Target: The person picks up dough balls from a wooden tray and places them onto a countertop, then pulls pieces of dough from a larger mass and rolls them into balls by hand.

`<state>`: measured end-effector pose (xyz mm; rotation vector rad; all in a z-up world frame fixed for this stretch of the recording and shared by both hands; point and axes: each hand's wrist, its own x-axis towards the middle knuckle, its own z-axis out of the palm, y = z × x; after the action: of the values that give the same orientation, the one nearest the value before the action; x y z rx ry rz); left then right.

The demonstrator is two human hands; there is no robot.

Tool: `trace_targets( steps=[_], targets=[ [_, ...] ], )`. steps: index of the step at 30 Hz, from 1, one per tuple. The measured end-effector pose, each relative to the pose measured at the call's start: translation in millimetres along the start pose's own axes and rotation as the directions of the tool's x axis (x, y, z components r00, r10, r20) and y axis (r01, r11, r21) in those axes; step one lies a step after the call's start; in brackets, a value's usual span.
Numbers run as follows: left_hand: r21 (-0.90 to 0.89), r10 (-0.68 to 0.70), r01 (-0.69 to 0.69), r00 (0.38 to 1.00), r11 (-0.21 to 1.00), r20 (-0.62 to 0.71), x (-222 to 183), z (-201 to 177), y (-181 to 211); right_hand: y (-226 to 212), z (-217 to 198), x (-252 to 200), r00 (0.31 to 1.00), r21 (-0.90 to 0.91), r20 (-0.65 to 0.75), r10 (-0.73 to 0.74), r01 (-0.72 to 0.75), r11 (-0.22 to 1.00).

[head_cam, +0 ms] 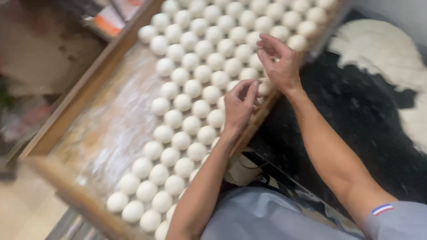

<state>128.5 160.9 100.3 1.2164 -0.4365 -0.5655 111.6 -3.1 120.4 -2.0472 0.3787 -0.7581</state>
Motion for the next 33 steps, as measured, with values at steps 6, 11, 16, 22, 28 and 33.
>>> trace_targets(
  steps=[6,11,16,22,28,33],
  targets=[
    [0.01,-0.106,0.111,0.911,0.994,0.399,-5.8,106.4,-71.8,113.2,-202.8,-106.6,0.919,-0.305,-0.271,0.286,-0.364,0.88],
    [0.376,-0.253,0.099,0.888,0.921,0.384,-2.0,148.5,-131.3,189.4,-342.0,-197.0,0.829,-0.544,-0.386,0.406,-0.56,0.625],
    [0.595,0.017,-0.221,0.944,0.773,0.329,-14.0,157.5,-161.4,213.9,-402.7,-206.0,0.92,-0.813,-0.193,0.341,-0.345,0.469],
    [0.608,0.103,-0.317,0.928,0.728,0.359,-17.8,158.9,-166.3,208.2,-408.5,-174.2,0.74,-0.858,-0.087,0.667,-0.396,0.327],
    [0.599,0.139,-0.364,0.911,0.713,0.387,-19.2,158.7,-163.3,135.6,-391.0,-162.9,0.694,-0.837,0.049,0.718,-0.364,0.409],
    [0.579,0.115,-0.355,0.905,0.734,0.409,-20.4,157.9,-159.9,56.2,-368.5,-168.1,0.937,-0.703,0.139,0.321,-0.135,0.698]
  ],
)
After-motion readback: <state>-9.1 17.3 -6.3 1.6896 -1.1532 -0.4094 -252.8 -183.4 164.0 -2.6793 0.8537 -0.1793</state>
